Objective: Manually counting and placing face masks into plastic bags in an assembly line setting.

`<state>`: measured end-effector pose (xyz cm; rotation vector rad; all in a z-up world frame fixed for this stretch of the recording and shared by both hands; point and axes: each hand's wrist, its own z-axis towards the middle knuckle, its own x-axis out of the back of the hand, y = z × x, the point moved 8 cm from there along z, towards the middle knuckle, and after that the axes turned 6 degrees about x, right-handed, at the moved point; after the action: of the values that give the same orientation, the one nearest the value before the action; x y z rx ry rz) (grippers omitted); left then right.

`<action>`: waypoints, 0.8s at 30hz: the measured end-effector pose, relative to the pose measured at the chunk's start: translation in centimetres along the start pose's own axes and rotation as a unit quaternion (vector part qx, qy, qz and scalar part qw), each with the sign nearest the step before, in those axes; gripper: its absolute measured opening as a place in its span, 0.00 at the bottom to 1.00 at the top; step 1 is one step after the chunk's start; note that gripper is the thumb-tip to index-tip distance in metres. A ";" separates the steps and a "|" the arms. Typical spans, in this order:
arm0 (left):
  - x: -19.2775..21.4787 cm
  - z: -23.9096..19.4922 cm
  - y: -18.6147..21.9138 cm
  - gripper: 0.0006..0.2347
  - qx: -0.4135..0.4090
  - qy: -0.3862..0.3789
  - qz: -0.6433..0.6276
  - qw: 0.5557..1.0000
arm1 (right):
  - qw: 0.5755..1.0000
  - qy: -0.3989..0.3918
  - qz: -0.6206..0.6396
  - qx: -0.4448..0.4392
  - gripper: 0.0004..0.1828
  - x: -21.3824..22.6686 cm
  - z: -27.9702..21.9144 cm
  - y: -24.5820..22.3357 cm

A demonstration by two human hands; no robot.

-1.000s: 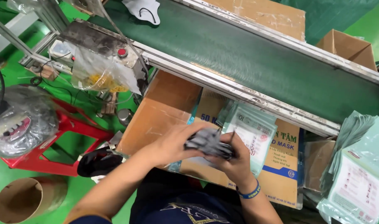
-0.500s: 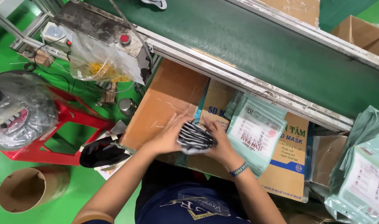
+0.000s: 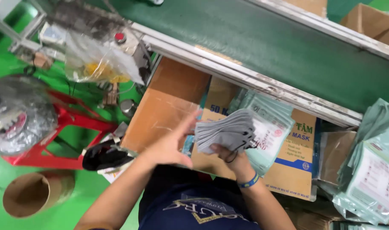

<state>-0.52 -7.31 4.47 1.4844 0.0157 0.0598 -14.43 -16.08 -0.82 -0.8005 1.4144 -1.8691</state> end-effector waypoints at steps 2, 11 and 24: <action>-2.1 -0.5 0.6 0.39 -0.100 -0.036 -0.099 0.989 | 0.994 0.030 -0.047 0.099 0.29 0.1 -1.3 -0.4; 3.3 0.9 -7.8 0.23 0.188 -0.056 0.238 0.951 | 0.941 0.082 -0.298 -0.140 0.12 11.4 -7.8 0.2; -18.1 1.4 -11.4 0.14 0.072 -0.361 0.512 0.776 | 0.803 -0.016 -0.595 0.035 0.18 8.0 -8.1 1.5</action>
<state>-18.16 -10.55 -7.28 1.4223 -1.4549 0.3701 -25.46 -18.15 -3.44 -1.9612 0.7668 -2.7045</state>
